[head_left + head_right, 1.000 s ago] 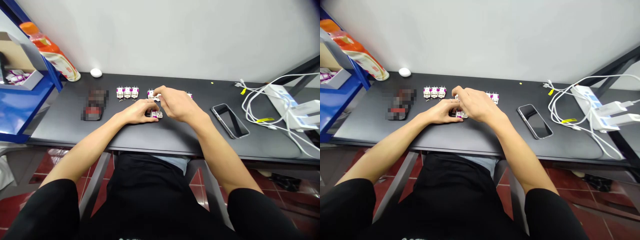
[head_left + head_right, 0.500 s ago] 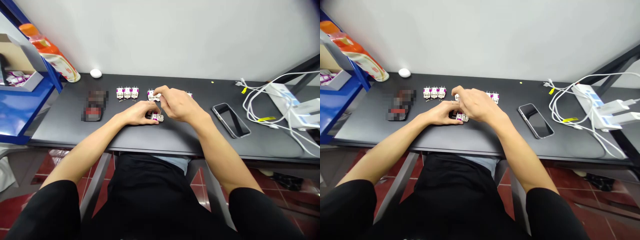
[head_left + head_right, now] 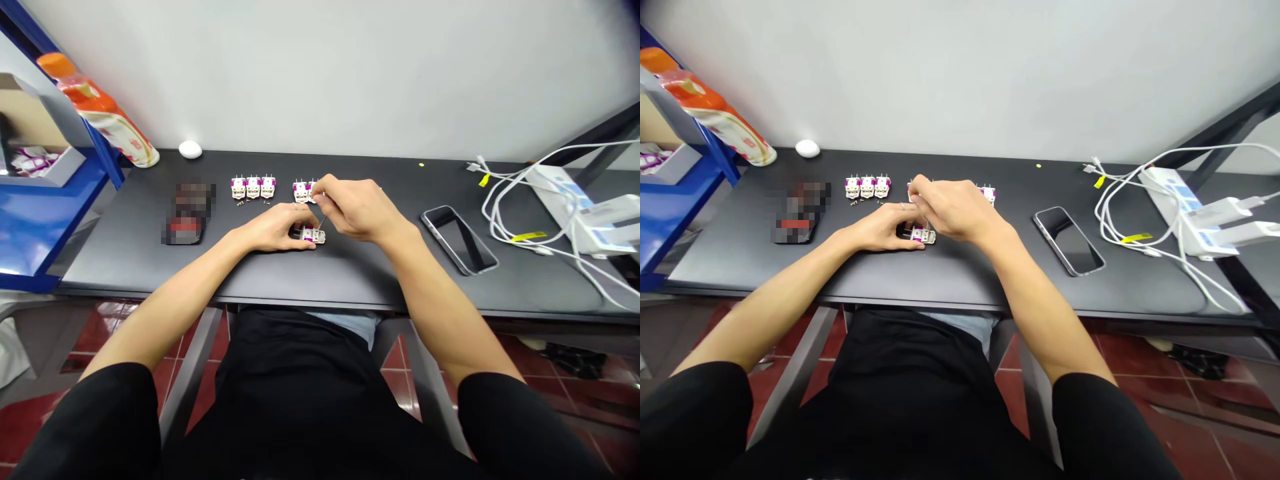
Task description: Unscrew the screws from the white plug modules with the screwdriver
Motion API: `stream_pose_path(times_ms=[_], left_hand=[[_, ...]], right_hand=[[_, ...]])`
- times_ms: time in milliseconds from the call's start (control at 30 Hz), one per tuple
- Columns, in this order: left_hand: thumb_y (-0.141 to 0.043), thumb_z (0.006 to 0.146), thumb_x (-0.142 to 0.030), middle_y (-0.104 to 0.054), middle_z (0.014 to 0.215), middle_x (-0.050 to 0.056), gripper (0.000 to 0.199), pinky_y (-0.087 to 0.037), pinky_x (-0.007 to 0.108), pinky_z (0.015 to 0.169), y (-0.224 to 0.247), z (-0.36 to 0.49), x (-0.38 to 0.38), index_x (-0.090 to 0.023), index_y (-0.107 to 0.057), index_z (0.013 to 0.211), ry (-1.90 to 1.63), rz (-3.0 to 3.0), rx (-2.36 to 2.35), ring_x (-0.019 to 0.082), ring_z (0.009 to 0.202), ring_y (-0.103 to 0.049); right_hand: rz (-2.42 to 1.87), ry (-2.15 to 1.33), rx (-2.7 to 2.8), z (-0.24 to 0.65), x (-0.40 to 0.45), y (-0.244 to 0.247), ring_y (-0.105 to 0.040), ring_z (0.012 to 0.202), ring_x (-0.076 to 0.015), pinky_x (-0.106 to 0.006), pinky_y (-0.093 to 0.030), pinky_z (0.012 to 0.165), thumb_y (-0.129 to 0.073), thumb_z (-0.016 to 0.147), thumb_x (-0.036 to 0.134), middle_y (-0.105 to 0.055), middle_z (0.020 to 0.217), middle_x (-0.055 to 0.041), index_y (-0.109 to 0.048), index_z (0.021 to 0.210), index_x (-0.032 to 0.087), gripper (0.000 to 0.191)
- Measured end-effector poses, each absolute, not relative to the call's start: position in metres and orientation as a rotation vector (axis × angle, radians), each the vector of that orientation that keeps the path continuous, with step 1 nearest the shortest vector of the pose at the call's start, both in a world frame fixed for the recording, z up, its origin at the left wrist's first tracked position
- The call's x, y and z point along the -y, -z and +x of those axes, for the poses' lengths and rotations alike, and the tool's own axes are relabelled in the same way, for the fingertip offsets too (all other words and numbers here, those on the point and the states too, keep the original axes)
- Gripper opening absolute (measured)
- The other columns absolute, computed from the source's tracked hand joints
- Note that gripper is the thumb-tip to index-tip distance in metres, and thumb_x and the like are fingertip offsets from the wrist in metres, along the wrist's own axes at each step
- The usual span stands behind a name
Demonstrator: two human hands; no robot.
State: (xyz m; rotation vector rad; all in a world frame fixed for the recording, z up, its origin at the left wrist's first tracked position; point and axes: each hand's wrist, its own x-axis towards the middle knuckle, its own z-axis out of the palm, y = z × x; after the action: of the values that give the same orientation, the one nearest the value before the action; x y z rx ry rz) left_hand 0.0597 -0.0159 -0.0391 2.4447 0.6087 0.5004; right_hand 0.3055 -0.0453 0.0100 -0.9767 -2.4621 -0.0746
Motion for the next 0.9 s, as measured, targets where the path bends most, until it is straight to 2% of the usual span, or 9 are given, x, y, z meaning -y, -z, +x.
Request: stream_pose_path(times_ms=[200, 267, 400, 500, 667, 733, 800, 900], left_hand=[[-0.080, 0.102, -0.051, -0.077, 0.106, 0.008, 0.035, -0.052, 0.034, 0.084, 0.0396, 0.0596, 0.0154, -0.019, -0.078, 0.116, -0.505, 2.461, -0.598, 0.024, 0.093, -0.069], [-0.080, 0.102, -0.050, -0.078, 0.109, 0.009, 0.035, -0.053, 0.035, 0.085, 0.0402, 0.0592, 0.0153, -0.020, -0.079, 0.118, -0.511, 2.463, -0.591, 0.024, 0.095, -0.069], [-0.080, 0.103, -0.049, -0.079, 0.113, 0.010, 0.036, -0.053, 0.035, 0.087, 0.0417, 0.0583, 0.0150, -0.019, -0.078, 0.122, -0.509, 2.474, -0.587, 0.025, 0.097, -0.070], [-0.080, 0.103, -0.050, -0.078, 0.112, 0.010, 0.037, -0.053, 0.034, 0.086, 0.0420, 0.0586, 0.0147, -0.018, -0.078, 0.121, -0.512, 2.475, -0.573, 0.025, 0.098, -0.070], [-0.082, 0.102, -0.047, -0.078, 0.107, 0.009, 0.031, -0.053, 0.033, 0.084, 0.0411, 0.0597, 0.0147, -0.019, -0.079, 0.115, -0.541, 2.464, -0.557, 0.024, 0.093, -0.070], [-0.082, 0.102, -0.047, -0.078, 0.108, 0.009, 0.031, -0.053, 0.033, 0.084, 0.0408, 0.0596, 0.0149, -0.020, -0.079, 0.116, -0.543, 2.460, -0.562, 0.024, 0.094, -0.071], [-0.082, 0.101, -0.048, -0.079, 0.110, 0.009, 0.032, -0.053, 0.034, 0.085, 0.0407, 0.0592, 0.0153, -0.020, -0.078, 0.117, -0.537, 2.457, -0.569, 0.024, 0.095, -0.071], [-0.081, 0.102, -0.050, -0.078, 0.111, 0.009, 0.034, -0.053, 0.034, 0.085, 0.0403, 0.0590, 0.0158, -0.020, -0.077, 0.119, -0.519, 2.454, -0.579, 0.024, 0.094, -0.070]], right_hand=[[-0.885, -0.009, 2.483, 0.3057, 0.0472, -0.0128, -0.071, 0.093, -0.0235, -0.036, -0.050, 0.078, -0.045, 0.103, 0.013, -0.079, 0.122, -0.0109, -0.064, 0.131, 0.020, 0.035], [-0.902, 0.009, 2.485, 0.3060, 0.0473, -0.0145, -0.071, 0.092, -0.0241, -0.037, -0.051, 0.079, -0.046, 0.104, 0.015, -0.079, 0.119, -0.0112, -0.063, 0.131, 0.019, 0.033], [-1.005, 0.044, 2.484, 0.3058, 0.0469, -0.0158, -0.070, 0.084, -0.0249, -0.037, -0.047, 0.075, -0.040, 0.113, 0.024, -0.078, 0.098, -0.0074, -0.063, 0.127, 0.021, 0.027], [-1.039, -0.055, 2.451, 0.3049, 0.0468, -0.0145, -0.068, 0.084, -0.0240, -0.036, -0.048, 0.073, -0.042, 0.110, 0.021, -0.077, 0.100, -0.0065, -0.060, 0.128, 0.023, 0.026], [-1.044, -0.134, 2.431, 0.3055, 0.0475, -0.0137, -0.067, 0.091, -0.0250, -0.038, -0.052, 0.078, -0.050, 0.099, 0.015, -0.075, 0.118, -0.0100, -0.058, 0.132, 0.023, 0.035], [-1.038, -0.088, 2.447, 0.3065, 0.0478, -0.0148, -0.067, 0.090, -0.0252, -0.038, -0.052, 0.078, -0.050, 0.103, 0.019, -0.077, 0.115, -0.0095, -0.059, 0.130, 0.023, 0.029], [-1.053, -0.023, 2.458, 0.3075, 0.0479, -0.0158, -0.068, 0.085, -0.0254, -0.037, -0.049, 0.075, -0.047, 0.109, 0.025, -0.078, 0.104, -0.0077, -0.061, 0.127, 0.023, 0.023], [-1.073, 0.023, 2.455, 0.3081, 0.0482, -0.0161, -0.069, 0.079, -0.0245, -0.035, -0.044, 0.069, -0.042, 0.113, 0.028, -0.078, 0.095, -0.0060, -0.063, 0.124, 0.023, 0.024]])
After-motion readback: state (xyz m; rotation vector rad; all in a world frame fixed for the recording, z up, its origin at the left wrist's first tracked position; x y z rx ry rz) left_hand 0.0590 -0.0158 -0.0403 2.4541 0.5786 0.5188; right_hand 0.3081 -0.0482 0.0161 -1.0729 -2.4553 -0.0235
